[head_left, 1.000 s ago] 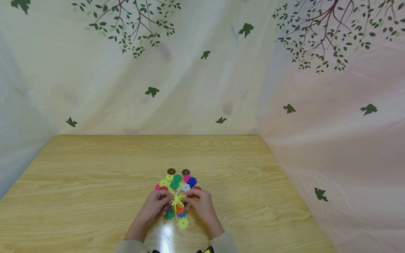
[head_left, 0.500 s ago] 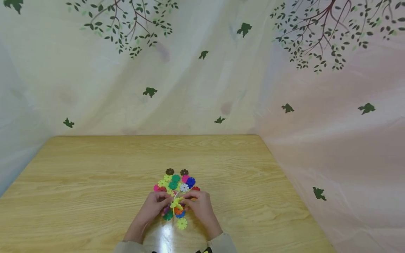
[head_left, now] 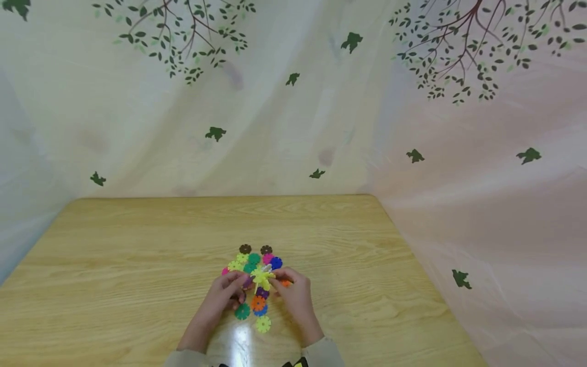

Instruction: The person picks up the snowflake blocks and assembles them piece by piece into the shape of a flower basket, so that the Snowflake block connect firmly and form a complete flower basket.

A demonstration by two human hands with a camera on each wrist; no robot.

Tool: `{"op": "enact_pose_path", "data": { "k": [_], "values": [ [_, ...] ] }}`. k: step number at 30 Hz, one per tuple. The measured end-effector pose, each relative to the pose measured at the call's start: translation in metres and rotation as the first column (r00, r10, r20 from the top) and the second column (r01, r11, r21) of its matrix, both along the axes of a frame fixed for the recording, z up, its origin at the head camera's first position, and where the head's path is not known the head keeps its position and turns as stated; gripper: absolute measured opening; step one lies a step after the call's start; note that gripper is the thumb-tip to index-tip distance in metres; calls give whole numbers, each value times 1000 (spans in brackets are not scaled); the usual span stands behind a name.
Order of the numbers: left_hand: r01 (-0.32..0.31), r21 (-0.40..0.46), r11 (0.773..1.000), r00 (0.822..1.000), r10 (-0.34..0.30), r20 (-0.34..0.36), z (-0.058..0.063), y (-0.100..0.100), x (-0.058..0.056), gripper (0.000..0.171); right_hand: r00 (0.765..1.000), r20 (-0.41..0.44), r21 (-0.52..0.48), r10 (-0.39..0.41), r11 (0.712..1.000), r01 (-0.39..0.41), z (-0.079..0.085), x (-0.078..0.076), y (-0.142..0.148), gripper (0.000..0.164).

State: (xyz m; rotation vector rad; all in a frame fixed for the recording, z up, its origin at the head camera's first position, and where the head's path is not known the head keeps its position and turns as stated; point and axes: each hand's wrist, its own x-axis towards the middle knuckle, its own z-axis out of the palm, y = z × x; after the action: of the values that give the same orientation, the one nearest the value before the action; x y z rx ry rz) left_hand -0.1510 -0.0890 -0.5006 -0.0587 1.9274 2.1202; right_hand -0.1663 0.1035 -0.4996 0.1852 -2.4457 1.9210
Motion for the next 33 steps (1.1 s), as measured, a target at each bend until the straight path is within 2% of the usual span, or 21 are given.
{"op": "enact_pose_path", "data": {
  "k": [6,11,20,22,24,27,30,33],
  "values": [
    [47,11,999,998,-46,-44,1,1,3,49,999,-49,2,-14,1000,14,0,2,-3,8],
    [67,25,997,994,-65,-88,-1,3,3,49,997,-70,39,-15,999,18,3,5,-4,14],
    [4,33,999,997,-1,-82,-2,5,4,43,988,-105,52,117,992,-112,2,8,-3,14],
    [-24,40,999,997,26,-69,-1,5,4,42,986,-107,85,126,989,-117,2,7,-1,13],
    [-49,44,998,997,51,-56,-1,5,5,40,988,-111,133,108,987,-93,2,6,2,13],
    [-80,59,995,995,82,-49,1,4,6,37,991,-122,240,46,971,-16,2,3,9,12],
    [-82,77,994,995,87,-55,1,3,6,36,993,-122,333,-4,942,44,0,0,16,16],
    [-66,79,995,995,72,-66,1,2,7,37,995,-94,390,-33,918,67,-4,-3,20,23]
  ]
}}
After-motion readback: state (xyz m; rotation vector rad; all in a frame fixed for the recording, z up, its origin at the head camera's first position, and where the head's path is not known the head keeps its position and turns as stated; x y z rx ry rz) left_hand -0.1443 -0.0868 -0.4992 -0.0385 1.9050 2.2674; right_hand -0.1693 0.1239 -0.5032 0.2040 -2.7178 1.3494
